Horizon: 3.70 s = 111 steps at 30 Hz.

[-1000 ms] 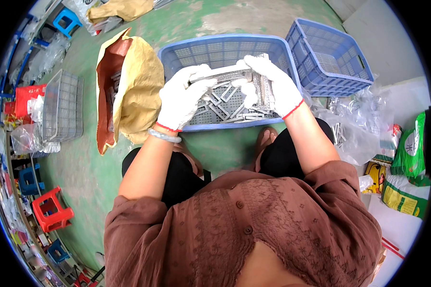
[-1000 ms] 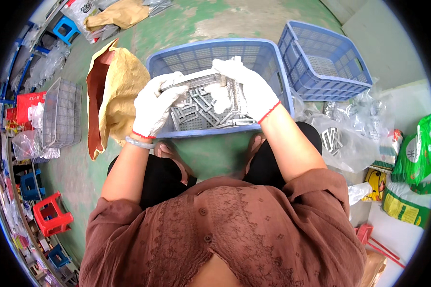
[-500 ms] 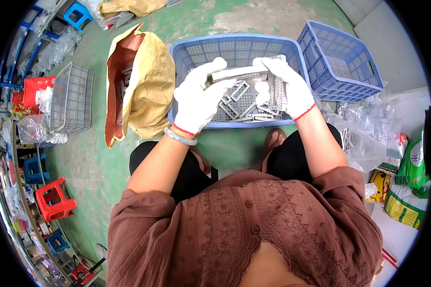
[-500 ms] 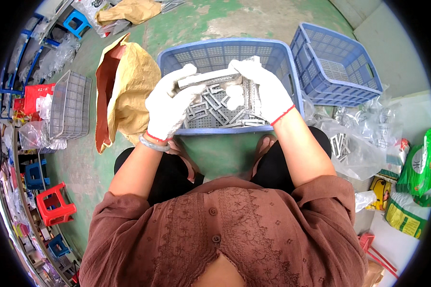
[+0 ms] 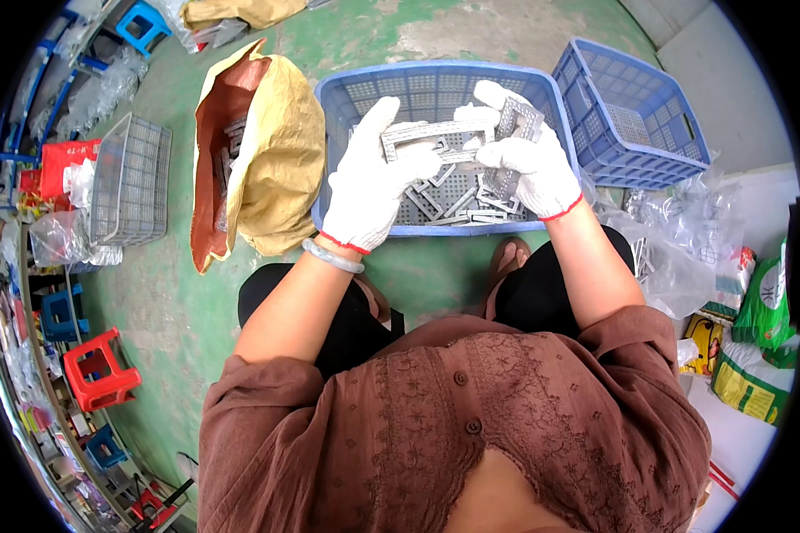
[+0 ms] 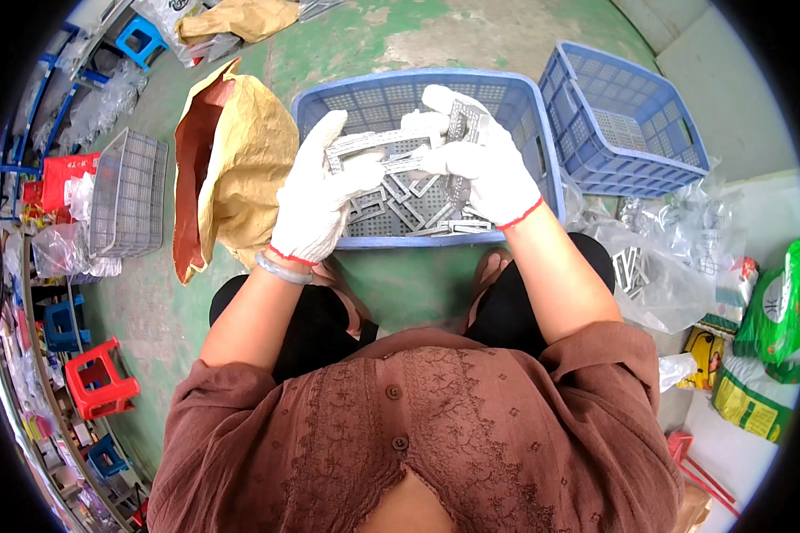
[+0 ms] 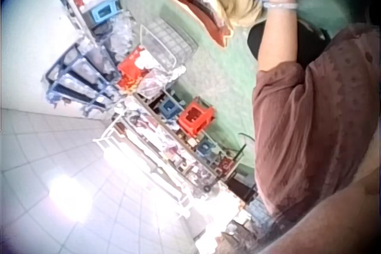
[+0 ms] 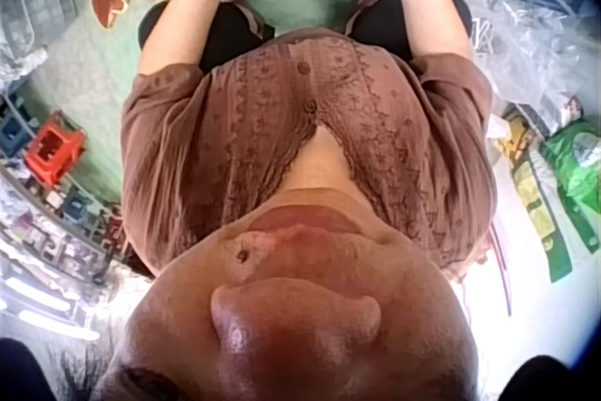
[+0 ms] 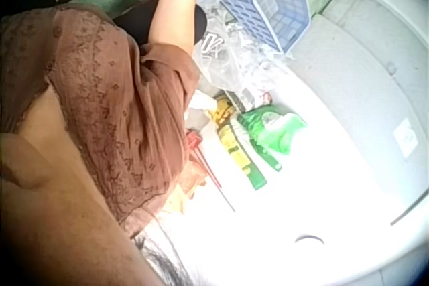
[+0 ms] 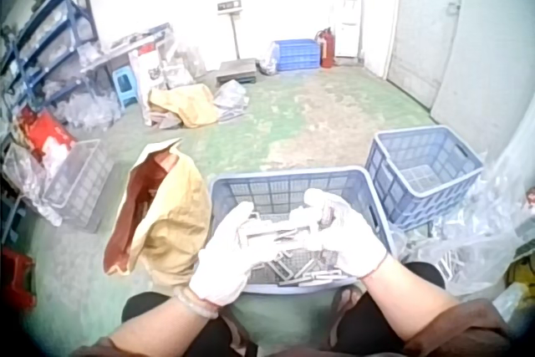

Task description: The person sits on the floor and sorts small rectangular metal parts from a blue crate into a cloth bag. They pick up handfuls of parts, inspect them, and transfer them into the bag, occasionally adjusting the camera.

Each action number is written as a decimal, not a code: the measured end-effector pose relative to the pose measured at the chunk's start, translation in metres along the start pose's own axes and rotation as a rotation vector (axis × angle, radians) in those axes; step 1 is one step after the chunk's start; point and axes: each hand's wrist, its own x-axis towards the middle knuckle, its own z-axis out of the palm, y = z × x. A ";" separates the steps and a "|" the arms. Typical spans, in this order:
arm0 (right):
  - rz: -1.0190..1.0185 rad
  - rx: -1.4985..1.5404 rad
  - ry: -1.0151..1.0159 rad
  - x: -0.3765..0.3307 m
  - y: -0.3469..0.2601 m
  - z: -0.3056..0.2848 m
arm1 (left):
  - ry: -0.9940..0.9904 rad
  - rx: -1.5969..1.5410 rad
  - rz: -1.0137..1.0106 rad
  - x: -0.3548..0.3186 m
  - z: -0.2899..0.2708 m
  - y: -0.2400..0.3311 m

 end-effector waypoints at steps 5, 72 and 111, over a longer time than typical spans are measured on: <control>-0.059 -0.125 -0.084 -0.003 -0.003 0.006 | -0.007 -0.007 0.035 -0.005 0.004 0.008; 0.388 0.064 -0.050 0.005 -0.031 -0.006 | -0.030 0.263 0.242 0.009 -0.015 0.005; -0.322 -0.997 -0.044 0.004 -0.011 -0.003 | 0.078 0.278 0.241 0.004 -0.015 0.032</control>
